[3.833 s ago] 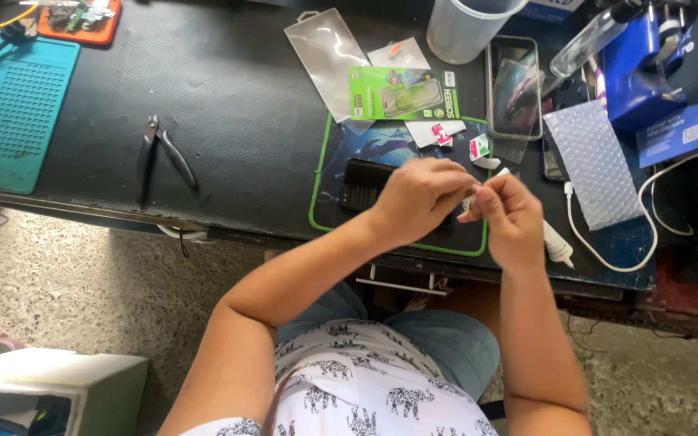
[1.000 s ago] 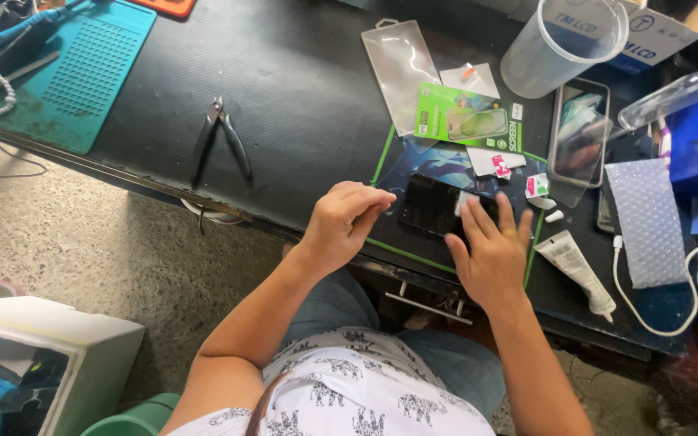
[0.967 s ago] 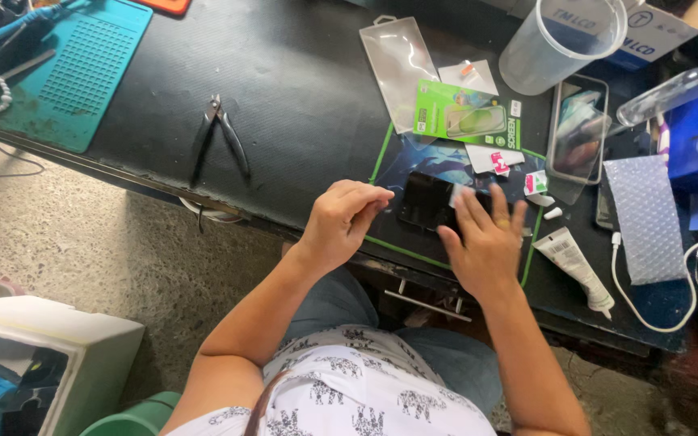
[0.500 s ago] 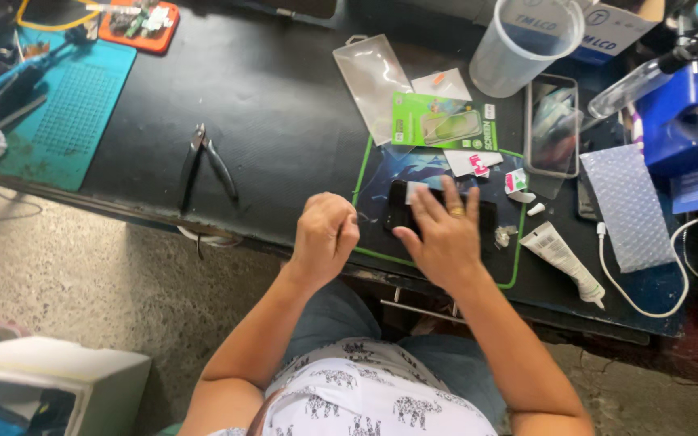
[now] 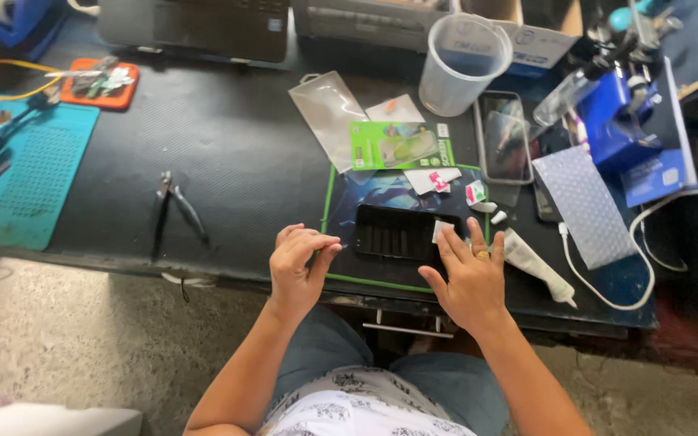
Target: The person cleans a smartphone screen with a wipe, removes packaging from a screen protector, and aligns the protector over the phone. They handle cleaning wipes, packaging, and the screen protector by hand while working at a cluttered repair bench.
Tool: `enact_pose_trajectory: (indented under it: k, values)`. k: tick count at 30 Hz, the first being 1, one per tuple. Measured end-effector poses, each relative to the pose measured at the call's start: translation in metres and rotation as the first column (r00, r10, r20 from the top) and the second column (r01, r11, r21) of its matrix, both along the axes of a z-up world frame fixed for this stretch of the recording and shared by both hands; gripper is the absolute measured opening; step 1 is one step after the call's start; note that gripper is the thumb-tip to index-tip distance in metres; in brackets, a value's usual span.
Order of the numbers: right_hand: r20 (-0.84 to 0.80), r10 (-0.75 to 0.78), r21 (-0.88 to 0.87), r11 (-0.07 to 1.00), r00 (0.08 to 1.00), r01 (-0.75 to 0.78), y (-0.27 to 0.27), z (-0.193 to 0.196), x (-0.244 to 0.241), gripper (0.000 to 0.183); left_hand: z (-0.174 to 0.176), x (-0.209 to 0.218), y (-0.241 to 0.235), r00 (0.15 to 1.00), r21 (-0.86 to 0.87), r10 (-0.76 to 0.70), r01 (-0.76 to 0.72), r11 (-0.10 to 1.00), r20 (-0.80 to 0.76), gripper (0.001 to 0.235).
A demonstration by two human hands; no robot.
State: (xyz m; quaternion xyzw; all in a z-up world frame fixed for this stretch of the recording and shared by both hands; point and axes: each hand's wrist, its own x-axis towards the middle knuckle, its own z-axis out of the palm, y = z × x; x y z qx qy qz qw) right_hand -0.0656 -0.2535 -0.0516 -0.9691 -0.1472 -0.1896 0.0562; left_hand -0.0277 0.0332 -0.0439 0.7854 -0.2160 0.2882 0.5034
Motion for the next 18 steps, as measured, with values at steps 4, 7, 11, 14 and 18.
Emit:
enact_pose_trajectory:
  k: [4,7,11,14,18]
  values:
    - [-0.015,0.079,0.021,0.997,0.997,-0.078,0.041,-0.006,0.033,0.066,-0.007,-0.007,0.005,0.998,0.06,0.069,-0.07,0.996,0.012,0.006]
    - [-0.018,0.189,0.039,0.981,0.982,-0.189,0.077,-0.009,0.042,0.069,-0.008,-0.005,0.005,0.994,0.121,0.105,-0.104,0.987,-0.006,0.011]
    - [-0.057,0.273,0.076,0.96,0.96,-0.268,0.075,-0.008,0.011,0.067,-0.013,-0.002,0.001,0.989,0.14,0.072,-0.054,0.989,-0.125,0.012]
    - [-0.08,0.214,0.064,0.976,0.974,-0.209,0.043,-0.004,-0.016,0.066,-0.017,0.0,-0.006,0.993,0.256,0.087,-0.062,0.965,-0.086,0.017]
    - [-0.04,0.055,0.037,0.998,0.998,-0.053,-0.007,0.003,-0.022,0.062,-0.017,0.0,-0.014,0.993,0.368,0.109,-0.084,0.926,-0.05,0.036]
